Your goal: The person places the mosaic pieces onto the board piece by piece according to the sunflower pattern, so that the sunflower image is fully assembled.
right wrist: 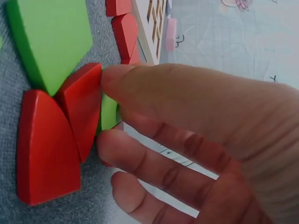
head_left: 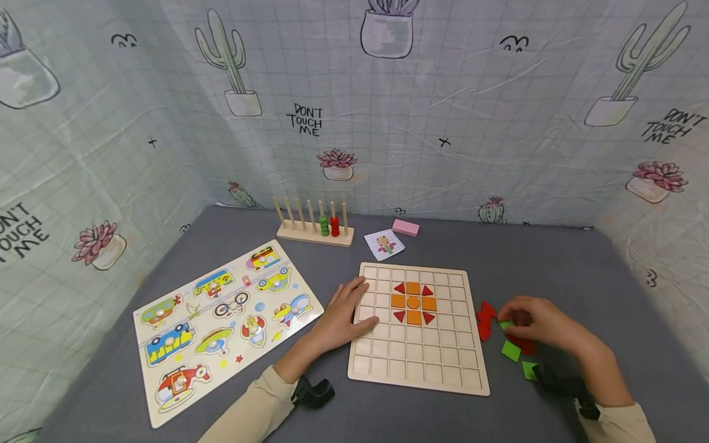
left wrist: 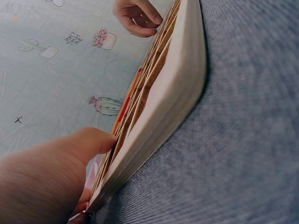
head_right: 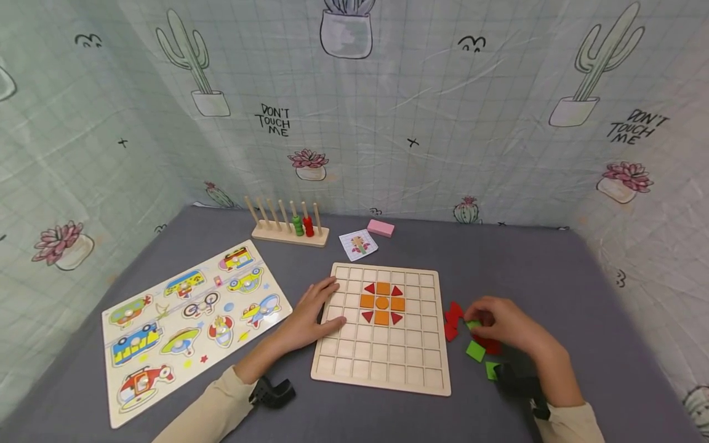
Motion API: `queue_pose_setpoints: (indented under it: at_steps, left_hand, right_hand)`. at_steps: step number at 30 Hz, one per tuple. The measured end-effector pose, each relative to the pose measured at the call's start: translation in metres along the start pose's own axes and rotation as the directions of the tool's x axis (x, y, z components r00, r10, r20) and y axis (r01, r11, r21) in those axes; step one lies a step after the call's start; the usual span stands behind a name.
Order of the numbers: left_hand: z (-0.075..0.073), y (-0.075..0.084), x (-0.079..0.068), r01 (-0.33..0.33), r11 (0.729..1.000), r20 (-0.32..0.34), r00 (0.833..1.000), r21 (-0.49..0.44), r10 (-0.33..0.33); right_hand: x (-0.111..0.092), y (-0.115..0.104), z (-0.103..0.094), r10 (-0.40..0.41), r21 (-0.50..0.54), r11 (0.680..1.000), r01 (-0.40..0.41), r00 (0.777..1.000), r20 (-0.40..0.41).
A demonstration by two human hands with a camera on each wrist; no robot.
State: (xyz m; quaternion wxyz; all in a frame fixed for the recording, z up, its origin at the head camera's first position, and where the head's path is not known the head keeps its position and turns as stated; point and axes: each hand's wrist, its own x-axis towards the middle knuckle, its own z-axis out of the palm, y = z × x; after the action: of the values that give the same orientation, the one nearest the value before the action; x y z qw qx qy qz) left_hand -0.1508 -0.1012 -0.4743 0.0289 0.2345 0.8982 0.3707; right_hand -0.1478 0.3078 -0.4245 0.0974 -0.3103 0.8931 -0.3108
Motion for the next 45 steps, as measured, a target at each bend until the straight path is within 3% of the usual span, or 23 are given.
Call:
queue_pose_setpoints:
  at_steps: [7,15,21,31,38,45]
  left_hand:
    - [0.0,-0.001,0.002,-0.007,1.0,0.001,1.0,-0.003,0.007]
    - [0.0,-0.002,0.002,0.012,1.0,0.013,1.0,0.011,-0.012]
    - [0.0,-0.003,0.002,0.005,1.0,0.004,1.0,0.006,-0.005]
    - [-0.001,-0.004,0.001,-0.003,1.0,-0.009,1.0,0.008,0.004]
    - [0.0,-0.003,0.001,0.0,1.0,-0.009,1.0,0.007,0.0]
    - [0.001,-0.002,0.002,-0.01,1.0,-0.001,1.0,0.003,0.01]
  right_hand:
    - [-0.001,0.005,0.003,-0.034,-0.012,0.999,0.034,0.999,-0.04]
    - [0.002,0.006,0.003,-0.033,0.066,0.997,0.032,0.999,0.015]
    - [0.002,0.006,0.002,-0.006,0.068,0.998,0.005,1.0,0.014]
    - [0.004,0.004,0.002,-0.028,0.046,0.999,0.028,1.0,-0.013]
    - [0.006,-0.001,0.004,0.047,-0.043,0.998,-0.049,0.998,-0.049]
    - [0.005,-0.004,0.003,0.14,-0.08,0.987,-0.142,0.99,-0.035]
